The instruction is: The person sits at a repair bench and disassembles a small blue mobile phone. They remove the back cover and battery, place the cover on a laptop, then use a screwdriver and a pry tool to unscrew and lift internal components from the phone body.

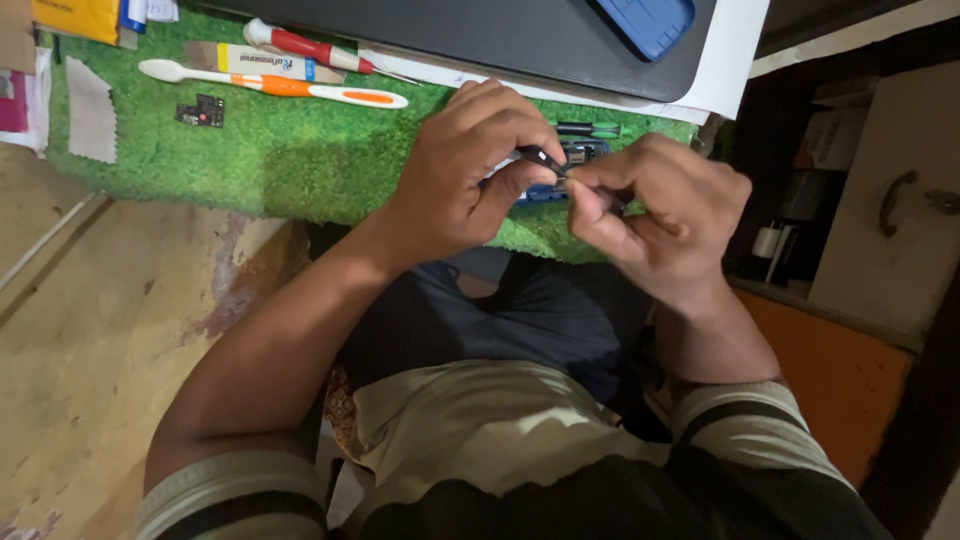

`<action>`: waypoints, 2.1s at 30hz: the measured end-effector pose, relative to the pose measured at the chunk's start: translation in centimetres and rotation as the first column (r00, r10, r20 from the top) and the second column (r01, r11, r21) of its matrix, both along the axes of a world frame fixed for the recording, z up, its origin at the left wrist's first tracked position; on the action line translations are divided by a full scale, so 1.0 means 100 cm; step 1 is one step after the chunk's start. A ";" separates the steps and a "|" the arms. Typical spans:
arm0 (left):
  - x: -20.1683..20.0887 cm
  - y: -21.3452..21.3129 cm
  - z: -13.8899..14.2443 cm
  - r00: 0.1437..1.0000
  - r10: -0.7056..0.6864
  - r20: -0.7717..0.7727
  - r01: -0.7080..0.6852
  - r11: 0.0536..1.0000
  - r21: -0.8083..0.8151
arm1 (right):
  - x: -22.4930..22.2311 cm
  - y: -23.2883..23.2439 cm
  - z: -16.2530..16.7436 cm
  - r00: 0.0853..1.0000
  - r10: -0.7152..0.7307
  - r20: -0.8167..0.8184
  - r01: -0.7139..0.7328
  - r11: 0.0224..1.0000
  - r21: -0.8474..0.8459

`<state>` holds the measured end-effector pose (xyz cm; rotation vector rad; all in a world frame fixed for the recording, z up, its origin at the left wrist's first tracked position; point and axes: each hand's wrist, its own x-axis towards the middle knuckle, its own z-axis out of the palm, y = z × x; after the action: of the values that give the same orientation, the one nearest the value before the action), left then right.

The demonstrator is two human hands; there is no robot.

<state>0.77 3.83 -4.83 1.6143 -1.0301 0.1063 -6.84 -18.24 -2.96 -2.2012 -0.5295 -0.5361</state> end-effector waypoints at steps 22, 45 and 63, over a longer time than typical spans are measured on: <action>0.000 -0.001 0.001 1.000 -0.019 -0.001 0.019 1.000 -0.014 | -0.005 0.007 0.021 0.992 -0.018 -0.126 0.026 0.998 0.056; 0.001 0.000 0.001 1.000 -0.019 0.025 0.019 1.000 0.005 | -0.006 0.013 0.033 0.996 -0.063 -0.063 0.058 0.995 -0.080; 0.001 0.001 0.000 1.000 -0.016 -0.011 0.016 1.000 0.003 | -0.007 0.008 0.026 0.997 -0.035 -0.064 0.033 0.999 -0.040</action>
<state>0.89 3.93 -4.79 1.6071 -1.0349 0.0844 -7.58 -17.49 -0.39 -2.2597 -0.4726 -0.4748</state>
